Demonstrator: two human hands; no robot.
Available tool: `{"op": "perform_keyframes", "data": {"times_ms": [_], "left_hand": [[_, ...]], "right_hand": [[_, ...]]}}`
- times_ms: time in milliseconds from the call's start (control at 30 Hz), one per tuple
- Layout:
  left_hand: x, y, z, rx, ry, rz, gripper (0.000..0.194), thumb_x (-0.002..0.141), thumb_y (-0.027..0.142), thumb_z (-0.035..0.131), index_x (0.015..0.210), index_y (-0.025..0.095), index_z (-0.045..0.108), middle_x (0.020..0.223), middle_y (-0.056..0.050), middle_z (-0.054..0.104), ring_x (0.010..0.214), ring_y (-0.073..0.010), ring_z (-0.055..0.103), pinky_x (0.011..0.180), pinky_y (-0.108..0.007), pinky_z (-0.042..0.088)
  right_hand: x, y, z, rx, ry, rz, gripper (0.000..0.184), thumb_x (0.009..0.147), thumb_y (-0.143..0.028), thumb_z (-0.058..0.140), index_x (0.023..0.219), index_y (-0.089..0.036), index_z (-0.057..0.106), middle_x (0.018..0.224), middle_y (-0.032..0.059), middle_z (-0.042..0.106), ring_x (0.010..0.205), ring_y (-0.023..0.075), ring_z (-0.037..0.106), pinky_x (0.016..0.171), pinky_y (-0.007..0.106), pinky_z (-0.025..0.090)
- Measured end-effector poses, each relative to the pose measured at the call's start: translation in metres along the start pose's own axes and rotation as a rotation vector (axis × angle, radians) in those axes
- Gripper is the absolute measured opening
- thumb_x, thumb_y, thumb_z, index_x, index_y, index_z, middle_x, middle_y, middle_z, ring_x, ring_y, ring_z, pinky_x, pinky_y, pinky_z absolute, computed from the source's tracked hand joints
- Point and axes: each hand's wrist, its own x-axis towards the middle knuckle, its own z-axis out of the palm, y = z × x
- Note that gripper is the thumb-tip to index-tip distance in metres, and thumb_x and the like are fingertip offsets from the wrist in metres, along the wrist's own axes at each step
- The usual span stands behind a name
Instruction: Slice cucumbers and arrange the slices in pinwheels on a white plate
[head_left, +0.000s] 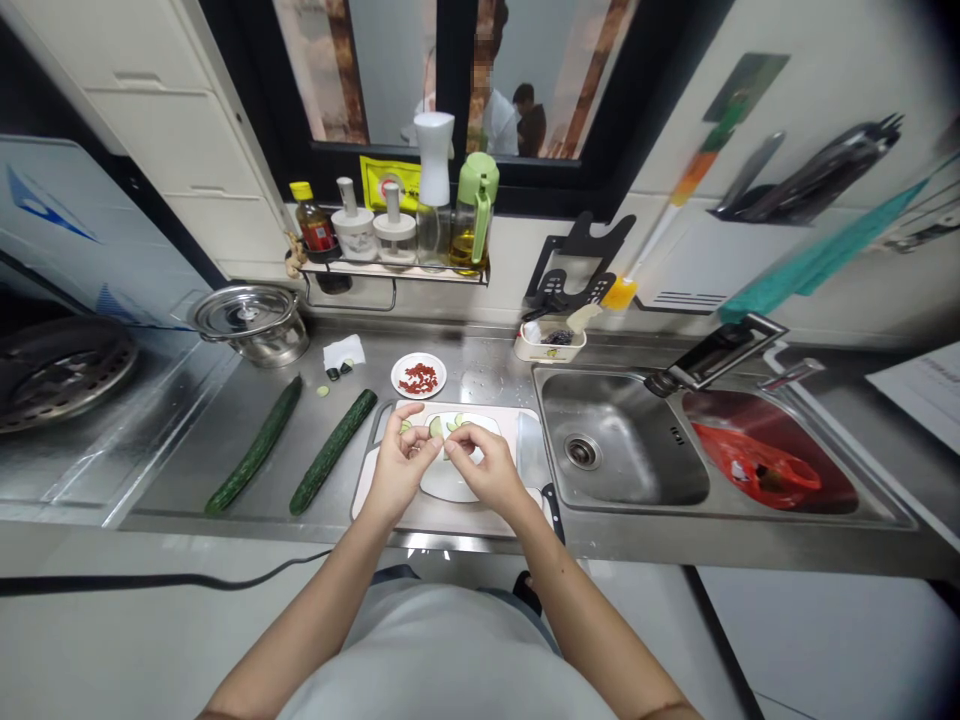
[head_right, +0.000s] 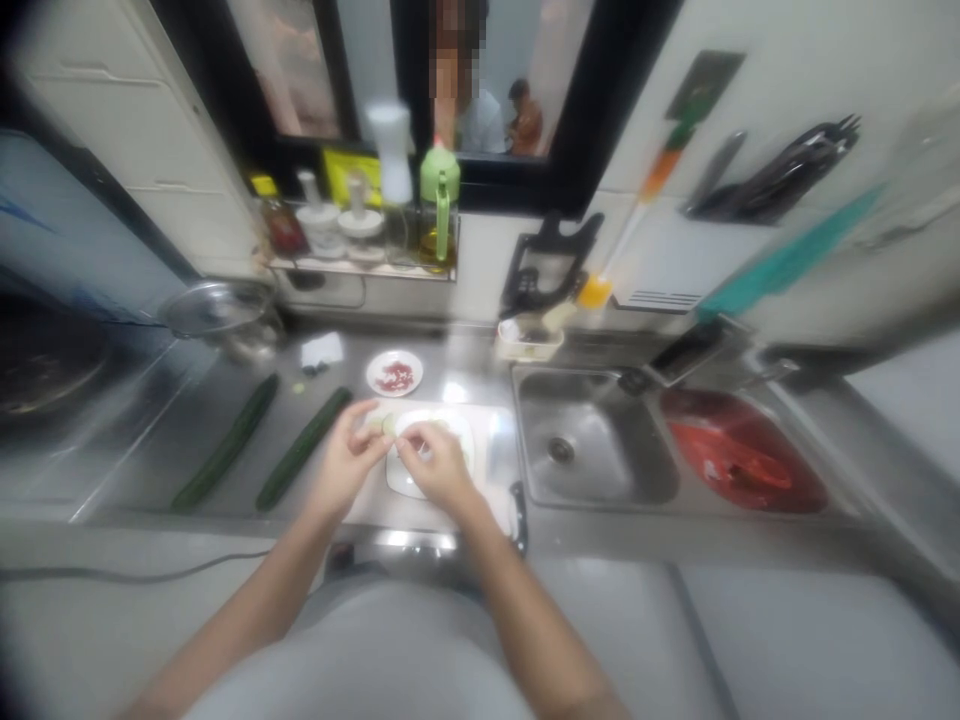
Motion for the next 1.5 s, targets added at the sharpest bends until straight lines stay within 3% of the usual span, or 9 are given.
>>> {"op": "perform_keyframes", "data": {"times_ms": [533, 800, 933, 1233, 1500], "left_hand": [[-0.002, 0.0, 0.01, 0.182, 0.043, 0.181, 0.044, 0.078, 0.024, 0.064, 0.119, 0.021, 0.048, 0.075, 0.004, 0.056, 0.069, -0.0094, 0.055, 0.071, -0.022, 0.042], [0.001, -0.014, 0.014, 0.208, 0.06, 0.205, 0.041, 0.078, 0.026, 0.063, 0.117, 0.019, 0.055, 0.081, 0.001, 0.058, 0.072, -0.0105, 0.055, 0.075, -0.024, 0.045], [0.008, -0.026, 0.014, 0.165, 0.057, 0.15, 0.034, 0.074, 0.026, 0.065, 0.107, 0.019, 0.06, 0.082, -0.001, 0.061, 0.074, -0.0116, 0.056, 0.074, -0.024, 0.045], [0.029, -0.058, 0.02, 0.063, -0.014, -0.012, 0.026, 0.063, 0.03, 0.073, 0.079, 0.018, 0.057, 0.063, 0.004, 0.058, 0.062, -0.0098, 0.055, 0.061, -0.021, 0.042], [0.046, -0.106, 0.03, 0.265, -0.052, -0.095, 0.014, 0.065, 0.025, 0.067, 0.073, 0.016, 0.06, 0.069, 0.001, 0.063, 0.065, -0.0103, 0.058, 0.064, -0.021, 0.044]], "right_hand": [[0.005, 0.006, 0.0, 0.23, 0.021, 0.193, 0.014, 0.077, -0.032, 0.061, 0.071, -0.019, 0.061, 0.067, 0.0004, 0.062, 0.068, 0.0132, 0.057, 0.065, 0.025, 0.046], [0.009, 0.01, -0.002, 0.321, -0.04, 0.268, 0.014, 0.075, -0.029, 0.06, 0.067, -0.018, 0.06, 0.06, -0.0019, 0.058, 0.06, 0.0109, 0.055, 0.06, 0.023, 0.045], [0.01, 0.015, -0.006, 0.304, -0.061, 0.316, 0.013, 0.075, -0.029, 0.059, 0.067, -0.018, 0.059, 0.06, -0.0023, 0.058, 0.057, 0.0097, 0.053, 0.057, 0.021, 0.044], [0.022, 0.046, -0.045, 0.059, -0.39, 0.313, 0.018, 0.078, -0.033, 0.059, 0.075, -0.015, 0.061, 0.06, -0.0018, 0.059, 0.056, 0.0092, 0.052, 0.056, 0.02, 0.042], [0.049, 0.07, -0.065, -0.506, -0.714, 0.37, 0.016, 0.076, -0.02, 0.057, 0.079, -0.011, 0.07, 0.066, 0.0008, 0.067, 0.062, 0.0105, 0.056, 0.06, 0.019, 0.041]]}}
